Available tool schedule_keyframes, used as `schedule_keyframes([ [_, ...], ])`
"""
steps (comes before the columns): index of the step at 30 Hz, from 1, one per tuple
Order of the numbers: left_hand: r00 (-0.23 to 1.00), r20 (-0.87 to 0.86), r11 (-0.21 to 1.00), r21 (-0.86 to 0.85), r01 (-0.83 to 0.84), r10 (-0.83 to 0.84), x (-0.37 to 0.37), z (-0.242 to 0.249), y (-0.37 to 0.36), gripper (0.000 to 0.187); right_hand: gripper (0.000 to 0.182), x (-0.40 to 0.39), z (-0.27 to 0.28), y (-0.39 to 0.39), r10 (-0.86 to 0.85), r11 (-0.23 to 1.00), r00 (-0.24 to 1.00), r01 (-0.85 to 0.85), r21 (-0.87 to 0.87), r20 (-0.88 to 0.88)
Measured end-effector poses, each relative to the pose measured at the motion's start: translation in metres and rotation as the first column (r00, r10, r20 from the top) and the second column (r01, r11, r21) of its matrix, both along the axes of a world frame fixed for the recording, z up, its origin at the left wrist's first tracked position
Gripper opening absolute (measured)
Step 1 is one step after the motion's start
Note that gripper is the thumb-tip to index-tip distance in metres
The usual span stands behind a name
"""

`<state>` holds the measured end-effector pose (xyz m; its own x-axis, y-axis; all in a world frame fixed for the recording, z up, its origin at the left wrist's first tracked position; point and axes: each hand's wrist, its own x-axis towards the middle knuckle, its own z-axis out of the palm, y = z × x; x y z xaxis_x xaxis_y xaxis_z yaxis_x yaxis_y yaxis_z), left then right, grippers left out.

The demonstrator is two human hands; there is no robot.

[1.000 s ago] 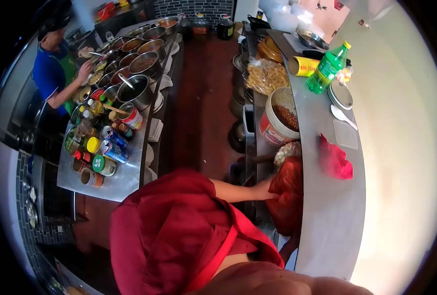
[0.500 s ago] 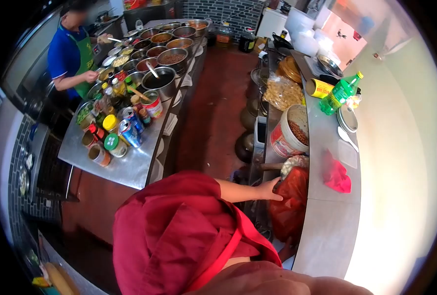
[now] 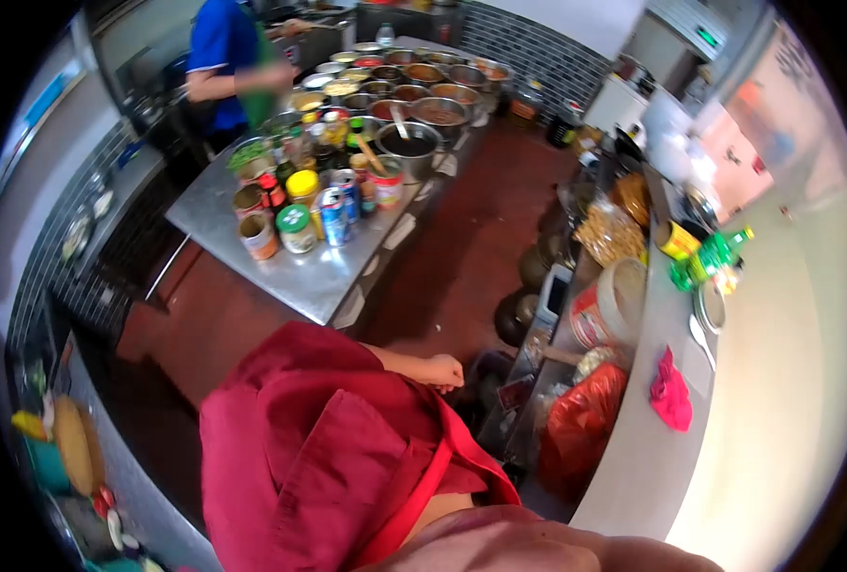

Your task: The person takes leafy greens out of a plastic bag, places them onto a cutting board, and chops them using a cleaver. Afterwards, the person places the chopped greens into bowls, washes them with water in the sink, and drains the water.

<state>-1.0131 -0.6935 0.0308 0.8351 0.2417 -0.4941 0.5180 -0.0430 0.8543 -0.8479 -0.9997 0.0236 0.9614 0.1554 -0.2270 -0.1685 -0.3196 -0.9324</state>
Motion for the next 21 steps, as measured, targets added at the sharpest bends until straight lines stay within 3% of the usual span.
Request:
schedule_keyframes([
  [2, 0.997, -0.077, 0.999, 0.047, -0.013, 0.016, -0.039, 0.018, 0.009, 0.021, 0.053, 0.006, -0.006, 0.034, 0.186, 0.982, 0.980, -0.186, 0.003, -0.066],
  [4, 0.999, -0.028, 0.998, 0.050, -0.035, 0.037, -0.063, 0.008, 0.023, 0.018, 0.052, 0.009, -0.011, 0.071, 0.355, 0.934, 0.924, -0.359, 0.001, -0.138],
  [8, 0.989, -0.082, 0.990, -0.068, -0.126, 0.120, -0.083, 0.006, 0.047, 0.023, 0.050, 0.010, -0.024, 0.147, 0.625, 0.763, 0.739, -0.647, -0.006, -0.252],
  [9, 0.997, 0.001, 0.997, 0.017, -0.076, 0.076, -0.081, -0.021, 0.059, 0.029, 0.050, 0.010, -0.028, 0.165, 0.669, 0.715, 0.689, -0.699, -0.010, -0.281],
  [13, 0.997, 0.063, 0.998, -0.045, -0.037, 0.040, -0.063, -0.015, 0.106, 0.040, 0.048, 0.016, -0.050, 0.232, 0.767, 0.558, 0.525, -0.830, -0.022, -0.368],
  [16, 1.000, -0.010, 1.000, 0.018, -0.021, 0.021, -0.048, 0.028, 0.155, 0.038, 0.046, 0.025, -0.071, 0.266, 0.780, 0.509, 0.477, -0.860, -0.033, -0.405],
  [21, 0.941, -0.048, 0.936, -0.099, -0.338, 0.334, -0.021, 0.034, 0.242, 0.039, 0.044, 0.054, -0.132, 0.308, 0.759, 0.521, 0.480, -0.853, -0.031, -0.440],
])
